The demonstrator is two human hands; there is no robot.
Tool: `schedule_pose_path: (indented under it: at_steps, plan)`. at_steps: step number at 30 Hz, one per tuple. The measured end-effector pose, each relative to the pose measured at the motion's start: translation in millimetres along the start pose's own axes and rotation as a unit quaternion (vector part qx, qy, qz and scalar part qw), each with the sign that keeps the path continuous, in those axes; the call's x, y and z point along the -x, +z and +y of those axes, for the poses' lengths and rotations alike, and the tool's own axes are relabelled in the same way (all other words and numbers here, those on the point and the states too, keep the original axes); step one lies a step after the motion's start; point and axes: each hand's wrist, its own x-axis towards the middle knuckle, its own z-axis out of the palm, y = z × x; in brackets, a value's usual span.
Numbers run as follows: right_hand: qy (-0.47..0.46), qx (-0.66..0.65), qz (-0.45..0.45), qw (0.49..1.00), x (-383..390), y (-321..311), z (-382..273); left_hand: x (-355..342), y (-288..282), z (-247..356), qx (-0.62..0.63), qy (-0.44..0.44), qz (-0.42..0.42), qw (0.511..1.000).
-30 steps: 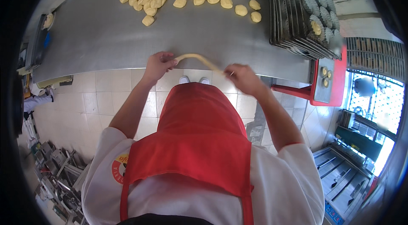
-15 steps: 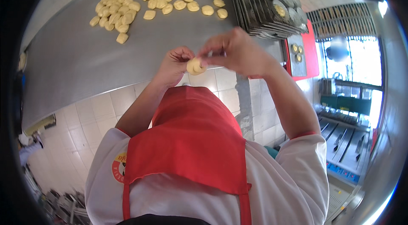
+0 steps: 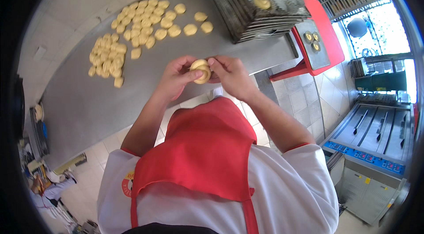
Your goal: The person rolls pieces of dough into long strips by hand on a metal table, curls each strip into a spiral shape, and places them into individual paper liners on a baking tray.
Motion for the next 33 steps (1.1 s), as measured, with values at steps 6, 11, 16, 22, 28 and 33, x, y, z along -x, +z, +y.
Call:
schedule_pose_path:
  at_steps: [6,11,16,22,28,33]
  plan:
    - [-0.122,0.022,0.021,0.992,-39,-108,-72,-120,68,70,-0.189,0.057,0.048,0.979]
    - [-0.203,0.160,0.111,0.960,-98,-272,-169,-178,84,111,-0.259,0.162,0.140,0.942]
    - [-0.065,0.328,0.124,0.934,-165,-429,-185,-152,-71,25,-0.488,0.041,0.357,0.796]
    - [-0.093,0.629,0.111,0.764,-197,-424,-159,-100,-153,-46,-0.637,-0.132,0.421,0.633]
    - [-0.180,0.607,0.245,0.734,-144,-357,-176,-108,-171,-44,-0.615,-0.116,0.454,0.633]
    - [-0.279,0.378,0.094,0.878,-86,-223,-103,-87,-150,-29,-0.602,-0.011,0.462,0.651]
